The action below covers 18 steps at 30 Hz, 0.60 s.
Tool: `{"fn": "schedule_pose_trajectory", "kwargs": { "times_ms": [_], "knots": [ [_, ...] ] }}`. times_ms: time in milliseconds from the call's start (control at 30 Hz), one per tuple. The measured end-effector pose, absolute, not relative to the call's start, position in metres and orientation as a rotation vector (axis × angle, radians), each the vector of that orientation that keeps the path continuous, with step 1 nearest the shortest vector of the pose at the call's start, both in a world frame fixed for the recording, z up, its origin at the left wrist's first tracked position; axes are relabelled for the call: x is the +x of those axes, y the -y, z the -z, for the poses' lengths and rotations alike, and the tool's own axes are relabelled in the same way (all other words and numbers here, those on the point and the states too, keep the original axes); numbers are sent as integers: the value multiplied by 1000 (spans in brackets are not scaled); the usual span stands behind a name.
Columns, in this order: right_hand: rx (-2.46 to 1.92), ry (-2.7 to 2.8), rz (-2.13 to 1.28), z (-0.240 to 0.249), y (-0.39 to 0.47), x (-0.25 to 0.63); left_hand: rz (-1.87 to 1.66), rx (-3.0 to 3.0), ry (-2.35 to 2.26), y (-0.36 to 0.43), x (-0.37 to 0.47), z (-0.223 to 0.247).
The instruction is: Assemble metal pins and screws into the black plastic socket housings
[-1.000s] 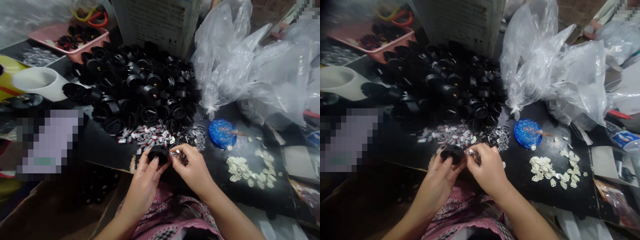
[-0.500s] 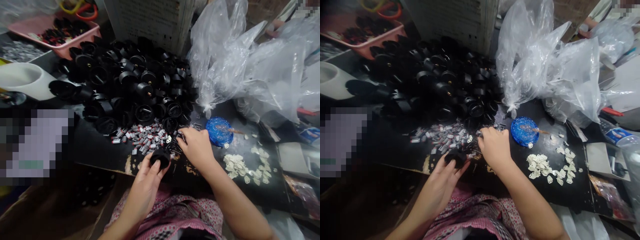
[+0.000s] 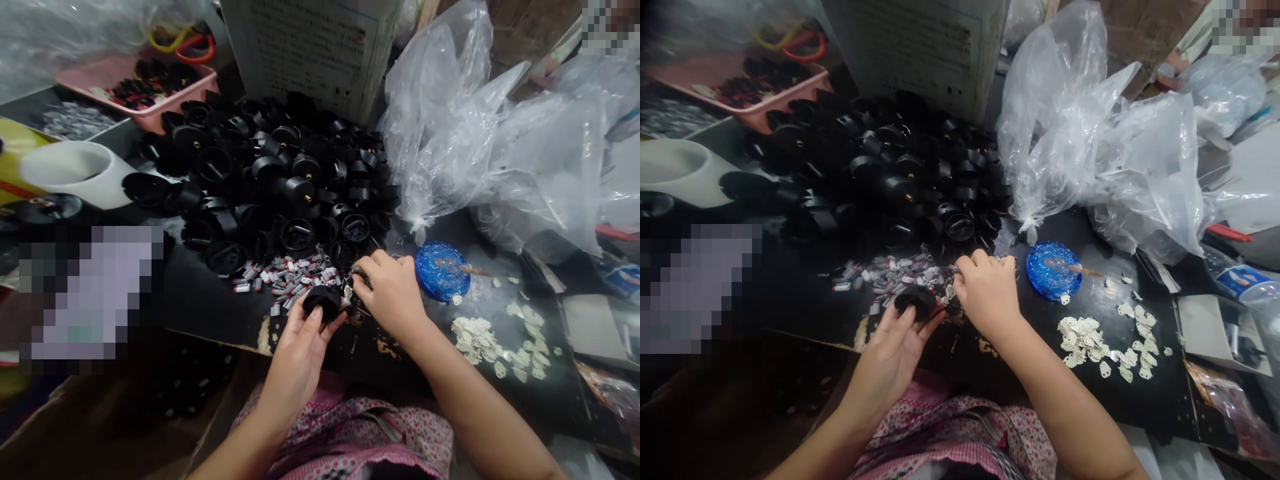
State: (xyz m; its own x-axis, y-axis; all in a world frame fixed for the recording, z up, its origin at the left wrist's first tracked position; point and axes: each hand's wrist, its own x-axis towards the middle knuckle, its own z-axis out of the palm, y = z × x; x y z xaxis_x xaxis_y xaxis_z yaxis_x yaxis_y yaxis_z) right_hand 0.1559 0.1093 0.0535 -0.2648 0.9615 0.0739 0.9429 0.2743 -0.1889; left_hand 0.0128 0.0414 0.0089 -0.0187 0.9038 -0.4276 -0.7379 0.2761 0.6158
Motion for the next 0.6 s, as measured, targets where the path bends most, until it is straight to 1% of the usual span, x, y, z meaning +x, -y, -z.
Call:
{"fn": "schedule_pose_trajectory", "kwargs": {
  "times_ms": [133, 167, 233, 300, 367, 500, 600],
  "knots": [
    [-1654, 1818, -870, -63, -86, 161, -1290, 192, -884, -41, 9, -10],
    [-1627, 1684, -1004, -66, -79, 162, -1280, 177, -886, -40, 9, -11],
    [-1595, 1520, -1146, -70, -67, 163, -1261, 155, -884, -39, 9, -15],
    [-1577, 1494, -1173, -72, -59, 164, -1248, 151, -883, -38, 11, -19],
    [-1574, 1547, -1120, -72, -56, 165, -1233, 155, -893, -37, 12, -23],
    [-1572, 1775, -848, -72, -54, 166, -1217, 212, -965, -32, 13, -26],
    [-1598, 1928, -735, -74, -48, 166, -1175, 269, -1073, -27, 12, -23]
  ]
}}
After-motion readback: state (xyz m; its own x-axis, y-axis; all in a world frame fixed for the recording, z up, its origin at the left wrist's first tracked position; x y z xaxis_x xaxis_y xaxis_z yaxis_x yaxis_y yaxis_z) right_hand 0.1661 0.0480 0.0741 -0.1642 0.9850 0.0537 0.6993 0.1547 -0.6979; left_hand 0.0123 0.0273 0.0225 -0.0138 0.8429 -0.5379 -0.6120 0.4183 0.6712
